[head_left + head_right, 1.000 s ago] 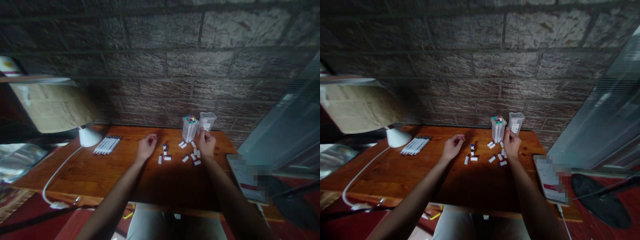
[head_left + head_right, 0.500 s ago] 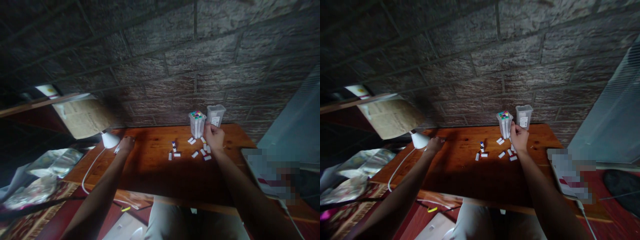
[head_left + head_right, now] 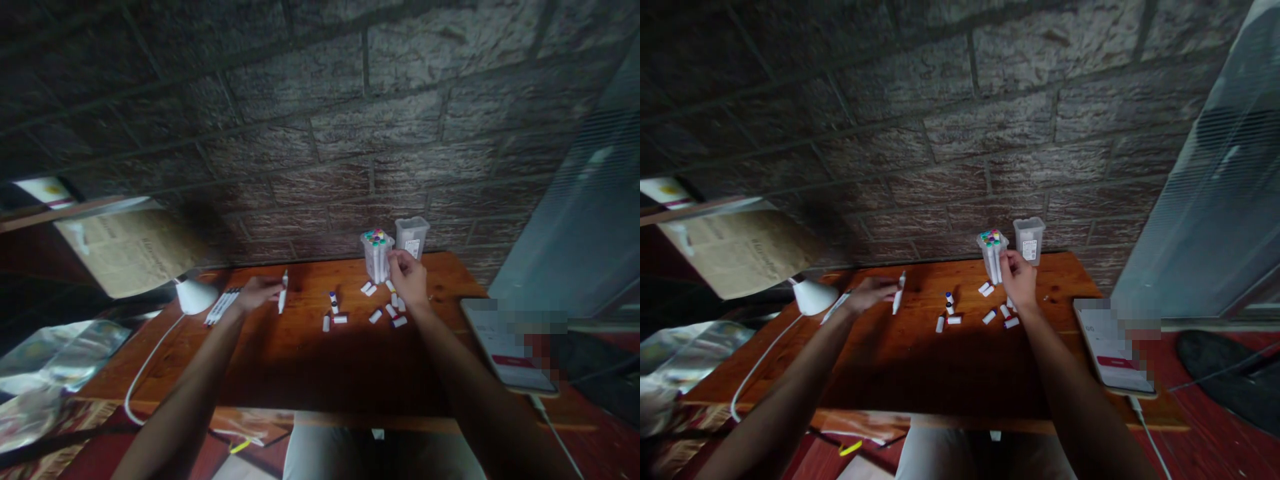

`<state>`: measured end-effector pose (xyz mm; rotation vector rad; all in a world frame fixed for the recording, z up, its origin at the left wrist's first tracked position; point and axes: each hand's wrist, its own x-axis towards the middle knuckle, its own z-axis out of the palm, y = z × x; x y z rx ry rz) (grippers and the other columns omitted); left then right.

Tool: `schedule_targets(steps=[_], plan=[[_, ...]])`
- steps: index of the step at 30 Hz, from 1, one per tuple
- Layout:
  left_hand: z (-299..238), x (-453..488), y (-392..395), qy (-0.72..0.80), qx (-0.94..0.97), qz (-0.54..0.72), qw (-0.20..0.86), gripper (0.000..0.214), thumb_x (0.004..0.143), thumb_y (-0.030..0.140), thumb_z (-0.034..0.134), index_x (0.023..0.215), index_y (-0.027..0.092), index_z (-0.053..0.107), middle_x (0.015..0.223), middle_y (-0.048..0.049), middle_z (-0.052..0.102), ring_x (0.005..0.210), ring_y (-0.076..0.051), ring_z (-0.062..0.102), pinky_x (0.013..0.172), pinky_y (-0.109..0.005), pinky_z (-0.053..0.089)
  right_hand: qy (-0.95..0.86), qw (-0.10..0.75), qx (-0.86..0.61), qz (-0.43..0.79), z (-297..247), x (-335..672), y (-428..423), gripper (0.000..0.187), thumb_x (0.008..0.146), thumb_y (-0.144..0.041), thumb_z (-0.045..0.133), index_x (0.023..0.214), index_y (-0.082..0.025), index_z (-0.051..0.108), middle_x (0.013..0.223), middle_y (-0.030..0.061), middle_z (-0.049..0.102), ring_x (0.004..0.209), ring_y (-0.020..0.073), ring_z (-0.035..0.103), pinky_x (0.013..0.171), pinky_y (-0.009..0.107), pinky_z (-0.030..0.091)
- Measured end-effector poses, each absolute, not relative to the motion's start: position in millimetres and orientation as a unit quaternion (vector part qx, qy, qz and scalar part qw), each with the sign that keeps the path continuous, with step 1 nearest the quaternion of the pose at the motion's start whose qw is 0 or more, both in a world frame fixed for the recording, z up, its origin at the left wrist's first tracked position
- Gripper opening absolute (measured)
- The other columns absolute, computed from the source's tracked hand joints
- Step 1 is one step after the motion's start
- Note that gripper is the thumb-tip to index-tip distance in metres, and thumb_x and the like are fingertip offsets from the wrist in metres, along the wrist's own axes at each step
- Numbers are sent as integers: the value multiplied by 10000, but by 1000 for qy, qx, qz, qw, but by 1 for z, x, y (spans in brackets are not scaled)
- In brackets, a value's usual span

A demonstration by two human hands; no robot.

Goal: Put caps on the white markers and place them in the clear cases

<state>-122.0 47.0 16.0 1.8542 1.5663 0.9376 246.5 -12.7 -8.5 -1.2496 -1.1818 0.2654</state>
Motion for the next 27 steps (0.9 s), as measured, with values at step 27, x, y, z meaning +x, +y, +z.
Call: schedule_targets(steps=[27], plan=[[-8,-26,8,292,411,548,667,356,579,175,886,887,141,711,786,-19,755,674,-102,697,634,-175,577,-570,632,-507,136,-4,244,-15,404,907,-477,581,1187,-193,644,562,-34,559,474,131,478,468,255,360]])
